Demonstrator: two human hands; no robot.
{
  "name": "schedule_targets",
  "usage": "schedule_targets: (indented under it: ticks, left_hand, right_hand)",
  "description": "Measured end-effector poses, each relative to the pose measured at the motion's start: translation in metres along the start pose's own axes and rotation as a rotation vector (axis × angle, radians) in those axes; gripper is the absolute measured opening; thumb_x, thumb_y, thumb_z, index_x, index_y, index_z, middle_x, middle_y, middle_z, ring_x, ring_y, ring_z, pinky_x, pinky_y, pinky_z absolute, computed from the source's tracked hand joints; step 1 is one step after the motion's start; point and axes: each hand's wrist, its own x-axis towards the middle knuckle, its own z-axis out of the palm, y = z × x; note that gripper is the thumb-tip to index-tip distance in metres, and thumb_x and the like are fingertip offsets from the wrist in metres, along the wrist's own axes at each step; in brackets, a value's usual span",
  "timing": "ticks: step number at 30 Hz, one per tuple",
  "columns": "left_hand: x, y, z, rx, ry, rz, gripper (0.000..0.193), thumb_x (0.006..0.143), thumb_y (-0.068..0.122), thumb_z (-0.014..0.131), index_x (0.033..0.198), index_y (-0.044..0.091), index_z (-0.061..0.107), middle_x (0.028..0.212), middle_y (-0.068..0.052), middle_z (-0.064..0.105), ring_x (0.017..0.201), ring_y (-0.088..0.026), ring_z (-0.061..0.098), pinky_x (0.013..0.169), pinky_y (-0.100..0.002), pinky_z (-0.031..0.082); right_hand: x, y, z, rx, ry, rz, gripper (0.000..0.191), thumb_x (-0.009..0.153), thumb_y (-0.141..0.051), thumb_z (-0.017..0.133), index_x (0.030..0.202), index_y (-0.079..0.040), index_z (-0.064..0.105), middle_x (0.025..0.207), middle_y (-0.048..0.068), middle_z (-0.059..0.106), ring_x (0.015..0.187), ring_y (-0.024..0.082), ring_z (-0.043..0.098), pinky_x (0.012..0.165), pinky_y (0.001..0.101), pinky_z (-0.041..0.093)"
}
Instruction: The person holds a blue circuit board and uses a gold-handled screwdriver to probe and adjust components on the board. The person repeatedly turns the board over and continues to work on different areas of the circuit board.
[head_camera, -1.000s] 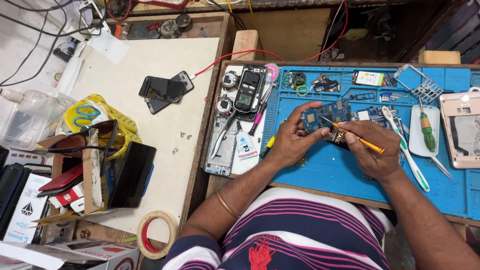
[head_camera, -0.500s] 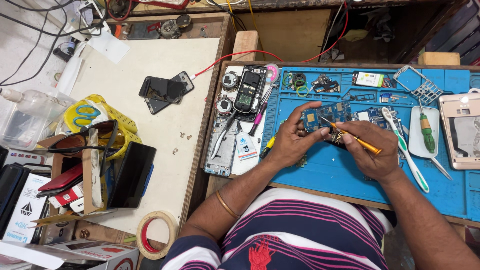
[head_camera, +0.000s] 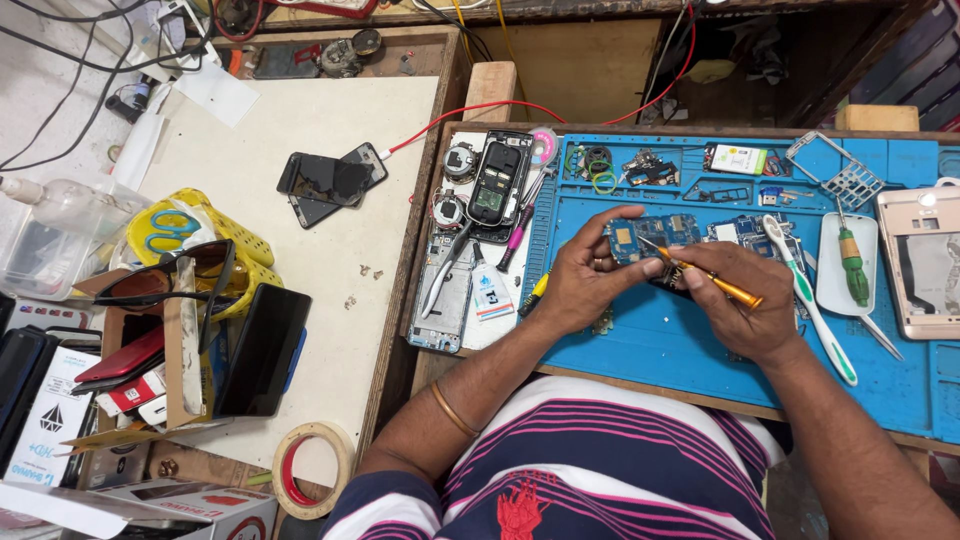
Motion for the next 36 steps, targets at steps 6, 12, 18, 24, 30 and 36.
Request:
schedule_targets:
  ticks: [6,12,18,24,30,36]
  left_hand:
    - [0.004,0.001,0.0,-0.106,0.093,0.005,0.062,0.098,0.013,0.075,0.152,0.006,0.045,0.118,-0.011,0.069,0.106,-0.015,0.071,0.09,-0.028,0.064]
    - [0.0,0.005,0.0,-0.037,-0.001,0.01,0.058,0.099,0.009,0.075,0.15,0.005,0.048,0.143,-0.012,0.059,0.117,-0.015,0.067,0.101,-0.028,0.06]
    - [0.005,0.0,-0.002,-0.151,0.067,-0.002,0.057,0.099,0.01,0.073,0.149,0.005,0.047,0.145,-0.011,0.058,0.116,-0.016,0.068,0.1,-0.031,0.062]
    - [0.004,-0.007,-0.003,-0.142,0.013,-0.072,0.066,0.1,0.014,0.073,0.158,0.005,0.042,0.145,-0.013,0.06,0.114,-0.016,0.067,0.1,-0.031,0.061]
    - [0.008,-0.008,-0.007,-0.185,0.083,-0.031,0.068,0.102,0.027,0.069,0.16,0.007,0.039,0.143,-0.012,0.061,0.123,-0.017,0.064,0.098,-0.035,0.061]
    - [0.009,-0.015,-0.014,-0.412,0.152,-0.167,0.068,0.109,0.051,0.045,0.163,0.013,0.03,0.125,-0.008,0.064,0.116,-0.019,0.066,0.1,-0.037,0.06]
  right_hand:
    - [-0.001,0.0,0.0,0.007,-0.01,0.015,0.021,0.102,-0.009,0.063,0.121,-0.005,0.072,0.103,0.01,0.076,0.08,0.011,0.073,0.071,0.0226,0.058]
    - [-0.001,-0.001,0.001,-0.001,0.002,0.021,0.024,0.103,-0.01,0.063,0.124,-0.004,0.071,0.104,0.011,0.076,0.081,0.011,0.072,0.072,0.023,0.058]
    - [0.0,-0.002,0.0,0.014,-0.027,0.028,0.021,0.103,-0.01,0.063,0.121,-0.005,0.072,0.103,0.011,0.076,0.081,0.011,0.073,0.071,0.0225,0.058]
    - [-0.001,0.0,0.0,0.067,-0.027,0.042,0.023,0.103,-0.012,0.063,0.123,-0.003,0.07,0.103,0.01,0.075,0.081,0.01,0.072,0.071,0.0218,0.059]
    - [-0.003,0.004,-0.002,0.04,0.018,0.057,0.019,0.104,-0.013,0.063,0.118,-0.004,0.072,0.104,0.011,0.076,0.08,0.012,0.073,0.068,0.0232,0.059]
    - [-0.003,0.001,0.0,0.052,0.08,0.075,0.022,0.104,-0.014,0.064,0.122,-0.002,0.07,0.104,0.013,0.073,0.084,0.013,0.074,0.069,0.0224,0.06]
